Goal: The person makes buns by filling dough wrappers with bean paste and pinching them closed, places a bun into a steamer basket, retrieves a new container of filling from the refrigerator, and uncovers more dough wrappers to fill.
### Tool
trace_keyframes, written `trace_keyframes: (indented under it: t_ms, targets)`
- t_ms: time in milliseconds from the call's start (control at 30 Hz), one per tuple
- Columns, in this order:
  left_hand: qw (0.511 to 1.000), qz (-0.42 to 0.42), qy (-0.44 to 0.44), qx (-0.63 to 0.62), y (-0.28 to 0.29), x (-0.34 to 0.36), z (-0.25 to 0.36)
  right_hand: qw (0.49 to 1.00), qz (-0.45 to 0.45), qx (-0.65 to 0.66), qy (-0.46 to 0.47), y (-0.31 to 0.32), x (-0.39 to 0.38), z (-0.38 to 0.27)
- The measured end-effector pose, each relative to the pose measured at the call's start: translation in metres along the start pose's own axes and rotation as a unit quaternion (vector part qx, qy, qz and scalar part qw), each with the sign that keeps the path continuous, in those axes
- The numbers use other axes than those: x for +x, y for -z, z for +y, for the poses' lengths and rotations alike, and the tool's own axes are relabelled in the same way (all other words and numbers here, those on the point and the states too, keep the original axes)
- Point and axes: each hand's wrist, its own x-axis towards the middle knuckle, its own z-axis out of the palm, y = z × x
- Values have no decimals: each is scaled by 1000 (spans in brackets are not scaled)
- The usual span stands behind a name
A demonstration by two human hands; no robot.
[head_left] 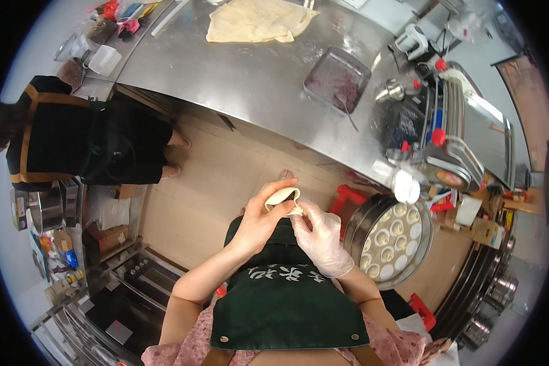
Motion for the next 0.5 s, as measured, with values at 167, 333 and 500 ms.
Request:
trace_keyframes:
  t_ms: [167, 333, 500]
  targets:
    - [999, 14, 22, -34, -10, 50, 31, 997, -39, 1, 73, 13, 57, 25]
    - [998, 19, -36, 54, -13, 80, 36, 987, 17, 130, -93, 11, 84, 31]
    - [992, -30, -40, 115, -8, 106, 65, 999, 17, 29, 25, 10, 110, 49]
